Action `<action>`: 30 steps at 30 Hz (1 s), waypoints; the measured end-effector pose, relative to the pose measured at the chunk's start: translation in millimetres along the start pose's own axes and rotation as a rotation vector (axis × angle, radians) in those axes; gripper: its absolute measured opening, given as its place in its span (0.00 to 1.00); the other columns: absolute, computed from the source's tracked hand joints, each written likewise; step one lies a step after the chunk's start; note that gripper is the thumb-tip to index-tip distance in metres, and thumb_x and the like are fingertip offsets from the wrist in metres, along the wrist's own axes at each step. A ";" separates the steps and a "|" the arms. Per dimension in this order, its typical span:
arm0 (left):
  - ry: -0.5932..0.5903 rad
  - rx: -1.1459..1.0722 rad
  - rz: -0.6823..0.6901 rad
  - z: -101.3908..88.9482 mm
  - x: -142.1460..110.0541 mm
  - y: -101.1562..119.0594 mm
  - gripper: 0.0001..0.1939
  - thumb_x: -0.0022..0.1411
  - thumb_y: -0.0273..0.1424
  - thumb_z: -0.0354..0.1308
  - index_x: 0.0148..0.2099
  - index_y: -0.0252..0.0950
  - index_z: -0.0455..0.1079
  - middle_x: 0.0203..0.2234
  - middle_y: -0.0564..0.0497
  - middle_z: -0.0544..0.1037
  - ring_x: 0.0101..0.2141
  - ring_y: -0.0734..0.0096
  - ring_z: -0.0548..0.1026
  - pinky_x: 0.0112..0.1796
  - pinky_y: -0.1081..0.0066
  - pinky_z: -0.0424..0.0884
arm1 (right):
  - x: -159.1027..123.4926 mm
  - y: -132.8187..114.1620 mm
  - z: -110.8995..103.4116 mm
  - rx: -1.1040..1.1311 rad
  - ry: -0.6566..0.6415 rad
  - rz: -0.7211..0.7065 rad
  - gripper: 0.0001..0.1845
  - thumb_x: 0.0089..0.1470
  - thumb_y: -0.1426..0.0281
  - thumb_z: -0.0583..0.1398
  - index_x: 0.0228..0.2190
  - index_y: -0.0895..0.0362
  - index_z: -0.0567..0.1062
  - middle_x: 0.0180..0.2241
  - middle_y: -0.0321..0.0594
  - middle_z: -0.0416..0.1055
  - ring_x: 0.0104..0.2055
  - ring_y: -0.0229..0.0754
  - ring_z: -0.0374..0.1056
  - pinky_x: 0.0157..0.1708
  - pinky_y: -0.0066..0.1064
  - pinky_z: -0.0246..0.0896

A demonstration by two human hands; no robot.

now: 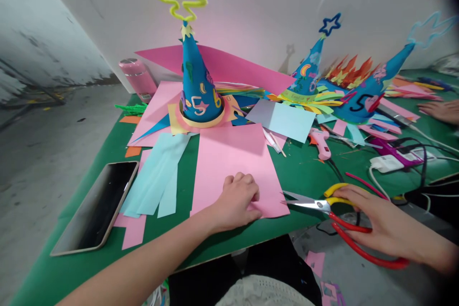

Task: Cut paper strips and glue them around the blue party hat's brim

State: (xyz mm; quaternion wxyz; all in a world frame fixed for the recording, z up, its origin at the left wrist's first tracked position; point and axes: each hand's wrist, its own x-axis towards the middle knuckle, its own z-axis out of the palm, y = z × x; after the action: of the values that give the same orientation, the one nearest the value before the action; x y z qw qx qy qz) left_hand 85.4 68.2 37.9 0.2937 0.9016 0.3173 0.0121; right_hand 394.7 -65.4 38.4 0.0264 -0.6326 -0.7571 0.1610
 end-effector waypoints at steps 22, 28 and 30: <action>0.061 -0.183 -0.049 -2.2 6.8 -4.0 0.06 0.54 0.26 0.57 0.26 0.36 0.64 0.26 0.54 0.72 0.34 0.67 0.66 0.39 0.65 0.60 | 5.2 -43.6 30.2 0.031 0.008 -0.087 0.26 0.49 0.62 0.60 0.51 0.52 0.63 0.52 0.47 0.64 0.52 0.50 0.63 0.49 0.45 0.62; 0.129 -0.137 -0.058 9.0 10.3 3.0 0.03 0.54 0.27 0.56 0.28 0.36 0.67 0.28 0.51 0.74 0.35 0.65 0.68 0.38 0.65 0.63 | 9.8 -64.8 35.2 0.061 0.017 -0.101 0.29 0.47 0.66 0.60 0.52 0.53 0.62 0.51 0.46 0.64 0.53 0.49 0.62 0.49 0.43 0.61; 0.131 -0.118 -0.013 9.1 7.1 0.2 0.02 0.54 0.27 0.57 0.32 0.35 0.69 0.32 0.49 0.74 0.37 0.63 0.69 0.39 0.64 0.64 | 11.1 -69.6 34.8 0.068 0.020 -0.110 0.29 0.46 0.67 0.60 0.51 0.54 0.63 0.51 0.47 0.64 0.52 0.49 0.63 0.49 0.42 0.62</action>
State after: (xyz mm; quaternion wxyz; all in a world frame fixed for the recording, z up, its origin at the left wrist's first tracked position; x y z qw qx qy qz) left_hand 93.1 67.4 29.3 0.3252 0.8779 0.3404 0.0877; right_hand 318.0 -72.3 23.0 0.0642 -0.5902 -0.7846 0.1789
